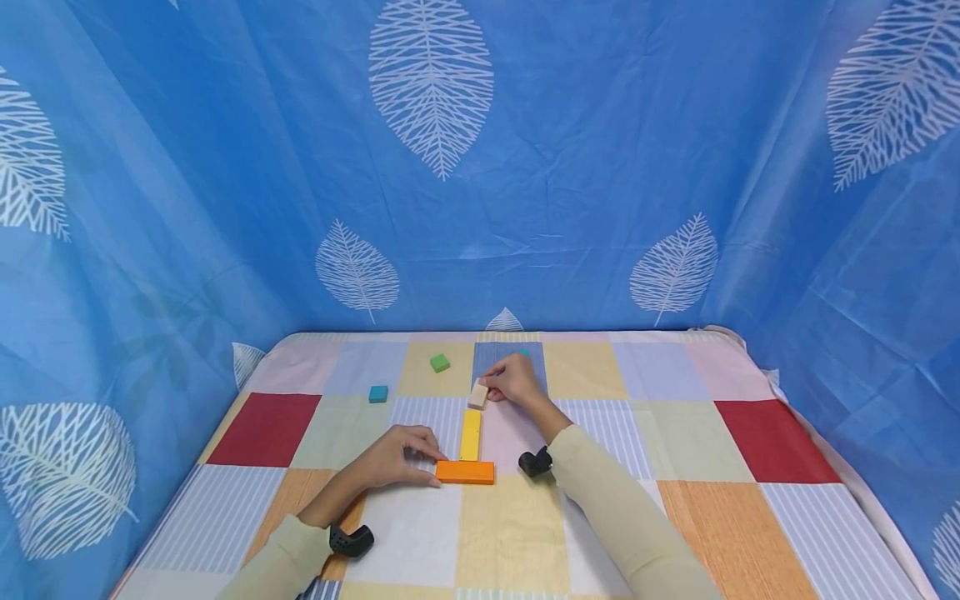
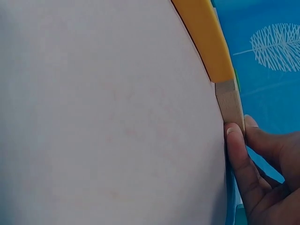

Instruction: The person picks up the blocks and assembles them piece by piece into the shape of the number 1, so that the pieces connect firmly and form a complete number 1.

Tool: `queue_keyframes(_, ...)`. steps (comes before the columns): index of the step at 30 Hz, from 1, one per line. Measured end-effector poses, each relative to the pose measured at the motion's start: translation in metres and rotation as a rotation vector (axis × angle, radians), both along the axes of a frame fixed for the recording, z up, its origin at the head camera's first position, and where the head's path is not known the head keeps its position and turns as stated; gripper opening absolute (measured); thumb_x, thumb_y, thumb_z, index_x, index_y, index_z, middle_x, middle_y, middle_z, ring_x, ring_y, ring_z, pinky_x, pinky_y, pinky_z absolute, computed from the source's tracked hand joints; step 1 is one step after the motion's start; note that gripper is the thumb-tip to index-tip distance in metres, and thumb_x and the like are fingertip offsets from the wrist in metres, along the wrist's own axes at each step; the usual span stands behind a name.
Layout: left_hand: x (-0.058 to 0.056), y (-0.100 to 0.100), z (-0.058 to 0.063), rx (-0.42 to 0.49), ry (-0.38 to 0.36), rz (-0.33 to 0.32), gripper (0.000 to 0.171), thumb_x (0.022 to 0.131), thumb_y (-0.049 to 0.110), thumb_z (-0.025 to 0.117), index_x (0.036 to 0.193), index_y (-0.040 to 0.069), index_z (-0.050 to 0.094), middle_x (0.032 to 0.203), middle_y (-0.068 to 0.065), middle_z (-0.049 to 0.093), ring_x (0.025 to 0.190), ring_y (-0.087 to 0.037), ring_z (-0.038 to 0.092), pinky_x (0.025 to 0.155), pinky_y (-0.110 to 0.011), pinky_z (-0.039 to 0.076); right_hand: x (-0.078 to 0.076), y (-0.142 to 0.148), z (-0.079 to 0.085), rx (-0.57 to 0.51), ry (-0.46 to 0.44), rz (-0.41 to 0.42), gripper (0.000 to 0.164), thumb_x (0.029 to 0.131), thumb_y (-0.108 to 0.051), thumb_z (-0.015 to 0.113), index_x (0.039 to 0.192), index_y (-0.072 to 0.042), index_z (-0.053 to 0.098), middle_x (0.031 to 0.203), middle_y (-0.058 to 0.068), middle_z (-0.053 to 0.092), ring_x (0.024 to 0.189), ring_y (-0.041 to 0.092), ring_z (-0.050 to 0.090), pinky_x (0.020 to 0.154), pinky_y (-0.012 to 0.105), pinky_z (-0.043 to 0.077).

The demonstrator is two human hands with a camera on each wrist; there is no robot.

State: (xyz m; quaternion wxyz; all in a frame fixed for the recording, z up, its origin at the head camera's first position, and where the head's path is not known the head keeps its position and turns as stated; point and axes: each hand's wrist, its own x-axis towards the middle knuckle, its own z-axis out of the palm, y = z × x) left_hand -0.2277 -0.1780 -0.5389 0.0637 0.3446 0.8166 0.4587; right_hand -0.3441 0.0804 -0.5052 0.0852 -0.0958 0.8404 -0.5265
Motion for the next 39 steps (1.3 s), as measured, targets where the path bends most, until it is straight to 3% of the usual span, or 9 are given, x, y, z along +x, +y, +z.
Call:
queue_keyframes(8, 0.000, 0.001, 0.001, -0.008, -0.003, 0.012, 0.030, 0.075, 0.020, 0.092, 0.103, 0.016, 0.082, 0.092, 0.007, 0.071, 0.085, -0.013, 0.062, 0.080, -0.026, 0.053, -0.002, -0.003, 0.000, 0.013, -0.007, 0.038, 0.013, 0.090, -0.007, 0.077, 0.094, 0.004, 0.079, 0.063, 0.010, 0.070, 0.049, 0.013, 0.065, 0.051, 0.030, 0.057)
queue_keyframes(12, 0.000, 0.003, 0.002, -0.015, 0.001, 0.015, 0.030, 0.074, 0.013, 0.092, 0.103, 0.010, 0.082, 0.092, 0.001, 0.072, 0.084, -0.019, 0.062, 0.080, -0.027, 0.053, -0.003, -0.004, 0.000, 0.024, -0.012, 0.059, 0.013, 0.090, -0.008, 0.077, 0.093, 0.004, 0.080, 0.064, 0.009, 0.070, 0.050, 0.013, 0.066, 0.052, 0.030, 0.057)
queue_keyframes(15, 0.007, 0.005, 0.017, 0.000, 0.008, -0.005, 0.029, 0.075, 0.008, 0.090, 0.102, 0.004, 0.081, 0.092, -0.004, 0.072, 0.084, -0.020, 0.063, 0.080, -0.028, 0.054, -0.003, -0.004, 0.001, 0.022, -0.009, 0.068, 0.012, 0.090, -0.008, 0.077, 0.093, 0.004, 0.080, 0.064, 0.009, 0.070, 0.050, 0.013, 0.066, 0.052, 0.030, 0.057)
queue_keyframes(18, 0.007, 0.005, 0.018, 0.002, 0.012, -0.020, 0.028, 0.077, 0.015, 0.090, 0.103, 0.008, 0.081, 0.092, 0.001, 0.071, 0.085, -0.014, 0.062, 0.080, -0.027, 0.054, -0.003, -0.004, 0.001, 0.011, -0.005, 0.077, 0.012, 0.090, -0.007, 0.077, 0.093, 0.004, 0.079, 0.065, 0.009, 0.070, 0.051, 0.014, 0.066, 0.052, 0.031, 0.057)
queue_keyframes(22, 0.000, 0.001, 0.005, -0.007, 0.009, -0.016, 0.030, 0.077, 0.027, 0.091, 0.104, 0.017, 0.082, 0.092, 0.011, 0.070, 0.085, -0.008, 0.061, 0.080, -0.025, 0.053, -0.001, -0.005, 0.000, 0.000, -0.009, 0.085, 0.012, 0.090, -0.007, 0.077, 0.092, 0.005, 0.079, 0.066, 0.010, 0.070, 0.052, 0.015, 0.067, 0.052, 0.031, 0.057)
queue_keyframes(27, -0.001, 0.000, 0.002, -0.004, 0.010, -0.011, 0.030, 0.077, 0.026, 0.091, 0.104, 0.018, 0.082, 0.092, 0.010, 0.070, 0.085, -0.010, 0.061, 0.080, -0.026, 0.054, -0.001, -0.005, 0.000, 0.001, -0.017, 0.084, 0.012, 0.089, -0.007, 0.078, 0.093, 0.005, 0.079, 0.066, 0.010, 0.070, 0.053, 0.016, 0.067, 0.053, 0.031, 0.057)
queue_keyframes(35, 0.001, 0.002, 0.000, -0.015, 0.013, 0.020, 0.030, 0.074, 0.014, 0.092, 0.102, 0.011, 0.082, 0.092, 0.002, 0.071, 0.084, -0.018, 0.062, 0.080, -0.027, 0.053, -0.001, -0.005, 0.000, 0.008, -0.022, 0.081, 0.013, 0.089, -0.007, 0.078, 0.093, 0.005, 0.080, 0.066, 0.010, 0.070, 0.052, 0.016, 0.067, 0.052, 0.030, 0.057)
queue_keyframes(39, 0.004, 0.004, 0.006, -0.014, 0.003, 0.022, 0.030, 0.074, 0.008, 0.091, 0.102, 0.005, 0.081, 0.091, -0.004, 0.072, 0.084, -0.024, 0.063, 0.079, -0.028, 0.054, -0.001, -0.006, 0.000, 0.009, -0.026, 0.082, 0.013, 0.088, -0.008, 0.079, 0.093, 0.004, 0.080, 0.067, 0.009, 0.071, 0.052, 0.015, 0.067, 0.053, 0.030, 0.057)
